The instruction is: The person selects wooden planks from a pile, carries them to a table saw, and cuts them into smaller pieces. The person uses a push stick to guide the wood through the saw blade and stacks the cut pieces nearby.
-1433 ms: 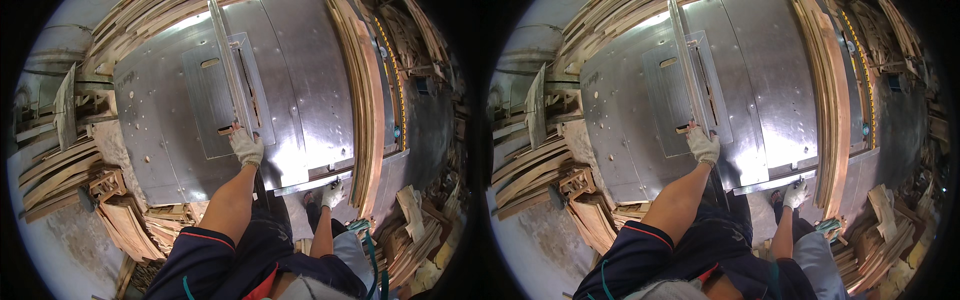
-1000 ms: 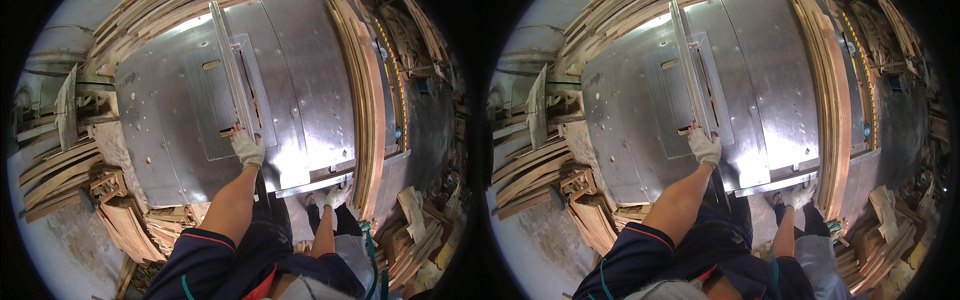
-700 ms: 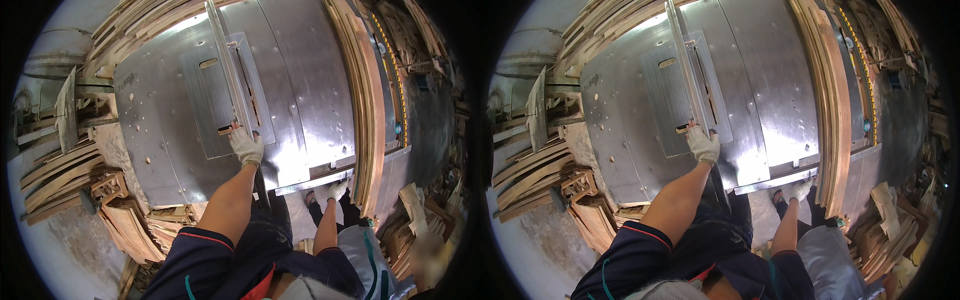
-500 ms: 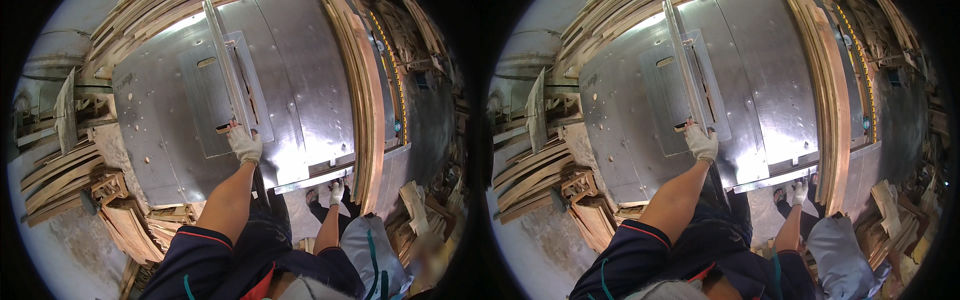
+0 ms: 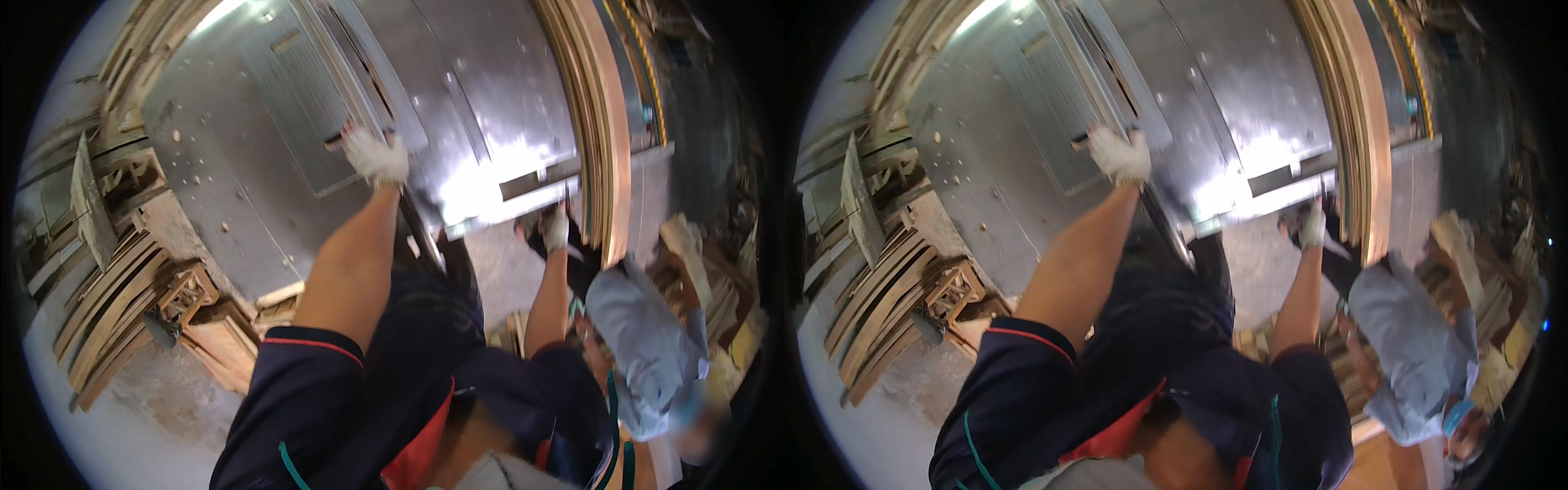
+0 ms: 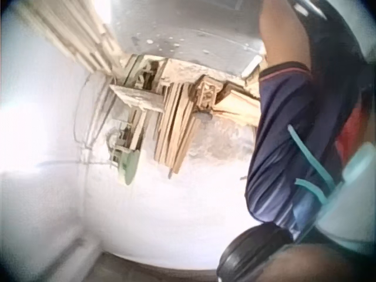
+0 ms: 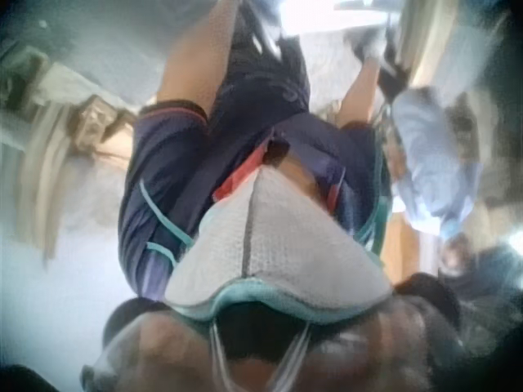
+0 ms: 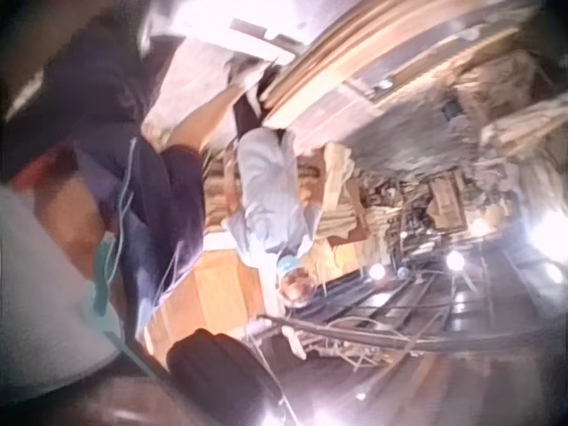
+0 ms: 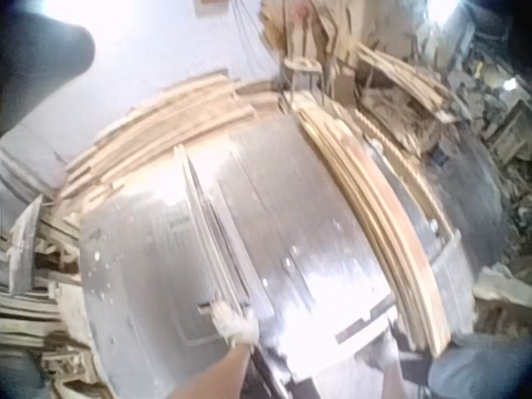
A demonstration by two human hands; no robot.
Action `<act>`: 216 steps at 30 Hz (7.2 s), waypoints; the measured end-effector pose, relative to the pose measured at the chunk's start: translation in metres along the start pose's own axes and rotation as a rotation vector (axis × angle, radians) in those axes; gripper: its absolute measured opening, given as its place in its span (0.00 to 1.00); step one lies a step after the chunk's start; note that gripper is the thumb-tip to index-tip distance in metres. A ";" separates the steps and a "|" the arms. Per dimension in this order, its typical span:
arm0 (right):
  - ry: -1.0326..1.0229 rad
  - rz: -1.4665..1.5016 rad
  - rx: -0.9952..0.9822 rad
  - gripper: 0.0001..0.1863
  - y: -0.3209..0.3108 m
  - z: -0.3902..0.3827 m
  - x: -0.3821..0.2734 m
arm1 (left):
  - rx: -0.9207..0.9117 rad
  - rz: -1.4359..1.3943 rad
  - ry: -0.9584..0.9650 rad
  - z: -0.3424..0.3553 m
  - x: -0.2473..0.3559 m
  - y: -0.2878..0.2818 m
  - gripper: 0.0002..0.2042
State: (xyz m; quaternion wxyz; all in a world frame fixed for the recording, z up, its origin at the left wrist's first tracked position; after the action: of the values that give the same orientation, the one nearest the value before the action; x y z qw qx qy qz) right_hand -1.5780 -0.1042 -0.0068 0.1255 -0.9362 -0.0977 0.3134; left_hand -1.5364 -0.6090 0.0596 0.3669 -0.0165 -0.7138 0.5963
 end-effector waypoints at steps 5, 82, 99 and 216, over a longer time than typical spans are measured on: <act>0.153 0.134 0.128 0.28 -0.005 0.011 0.015 | -0.079 -0.112 -0.015 0.005 0.014 -0.012 0.34; 0.217 0.473 -0.219 0.23 0.290 -0.026 0.163 | -0.335 0.195 0.502 -0.035 -0.143 -0.098 0.39; 0.160 0.462 -0.214 0.20 0.291 -0.016 0.145 | -0.321 0.179 0.500 -0.037 -0.139 -0.099 0.37; -0.482 -1.011 -0.112 0.31 -0.043 -0.291 0.254 | -0.888 0.353 1.149 -0.152 0.035 -0.044 0.44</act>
State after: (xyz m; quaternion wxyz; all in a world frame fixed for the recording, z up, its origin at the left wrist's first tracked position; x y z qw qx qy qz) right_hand -1.2058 -0.0471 0.0877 0.1842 -0.6803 -0.5764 0.4135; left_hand -1.4616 -0.4780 0.1185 0.5397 -0.5866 -0.5699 0.1995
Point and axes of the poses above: each hand's wrist, its own z-axis towards the middle knuckle, its own y-axis out of the palm, x = y × z, the point moved 3 cm from there along z, towards the middle knuckle, and after that the axes turned 14 degrees about -z, right-handed, at the moved point
